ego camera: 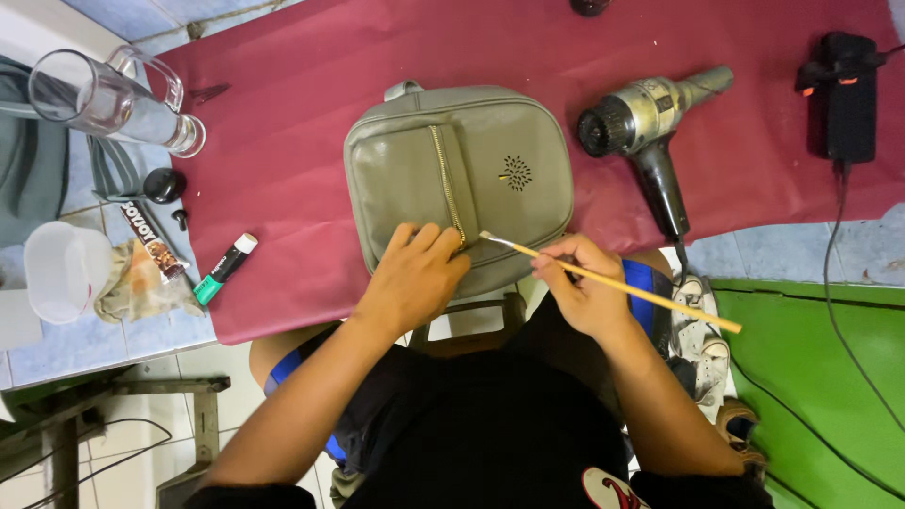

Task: The person paints a gray bag using a brush dipped in a liquid from a glass. They repeatedly dip the brush and apply the liquid to the bag's surface, focusing on the front pocket and logo area.

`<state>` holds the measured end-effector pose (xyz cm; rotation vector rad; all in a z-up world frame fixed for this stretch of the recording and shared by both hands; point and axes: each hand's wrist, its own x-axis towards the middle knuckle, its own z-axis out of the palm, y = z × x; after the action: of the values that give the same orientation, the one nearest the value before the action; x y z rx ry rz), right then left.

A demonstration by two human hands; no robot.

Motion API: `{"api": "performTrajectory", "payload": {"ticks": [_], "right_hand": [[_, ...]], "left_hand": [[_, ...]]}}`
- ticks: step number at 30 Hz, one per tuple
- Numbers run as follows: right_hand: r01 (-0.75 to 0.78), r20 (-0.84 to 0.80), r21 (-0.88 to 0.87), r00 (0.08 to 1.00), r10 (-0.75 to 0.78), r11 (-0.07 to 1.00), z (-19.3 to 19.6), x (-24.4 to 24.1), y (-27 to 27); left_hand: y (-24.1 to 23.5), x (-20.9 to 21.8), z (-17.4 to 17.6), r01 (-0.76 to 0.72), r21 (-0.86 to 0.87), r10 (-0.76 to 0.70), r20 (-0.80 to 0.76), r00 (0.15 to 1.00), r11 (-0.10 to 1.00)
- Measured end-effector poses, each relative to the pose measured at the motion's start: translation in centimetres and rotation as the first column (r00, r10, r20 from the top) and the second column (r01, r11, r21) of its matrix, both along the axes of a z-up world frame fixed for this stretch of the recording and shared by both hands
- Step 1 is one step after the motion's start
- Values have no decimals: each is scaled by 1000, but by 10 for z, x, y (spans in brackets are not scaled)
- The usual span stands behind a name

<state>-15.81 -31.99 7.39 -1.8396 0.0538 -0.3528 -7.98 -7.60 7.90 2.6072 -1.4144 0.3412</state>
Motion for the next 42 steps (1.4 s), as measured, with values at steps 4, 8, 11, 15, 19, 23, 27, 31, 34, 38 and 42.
{"api": "performTrajectory", "payload": {"ticks": [4,8,11,15,19,23,27,31,34,38,42], "right_hand": [[-39,81,-57,996,44,998,13,1,6],[-116,207,-159,967,148,980,17,-2,11],[-142,234,-241,952,200,960,7,-7,6],[-145,274,-279,935,224,949,8,-8,9],[-181,298,-299,915,272,937,13,-2,13],[-149,319,-328,912,258,933,20,-2,14],[-79,330,-402,917,224,912,10,0,5],[59,121,-42,991,-53,997,-37,1,-1],[156,-88,200,986,-141,967,-16,19,11],[224,-214,226,961,-176,948,-4,51,12],[230,-223,267,959,-173,936,-14,100,0]], "left_hand": [[11,-9,-15,-65,-71,64,-14,998,995],[8,-23,-9,-128,-219,135,15,991,967],[8,-30,-6,-154,-301,161,1,987,941],[24,-23,1,-209,-396,212,-37,977,894],[60,16,-1,-317,-528,330,-74,941,788],[81,43,-10,-416,-735,314,-284,906,535],[77,54,-32,-458,-838,180,-422,889,297],[76,46,-67,-509,-811,107,-501,859,289],[74,37,-59,-510,-764,97,-517,850,395],[77,41,-64,-498,-723,98,-520,849,478],[81,44,-72,-570,-601,152,-602,784,560]]}}
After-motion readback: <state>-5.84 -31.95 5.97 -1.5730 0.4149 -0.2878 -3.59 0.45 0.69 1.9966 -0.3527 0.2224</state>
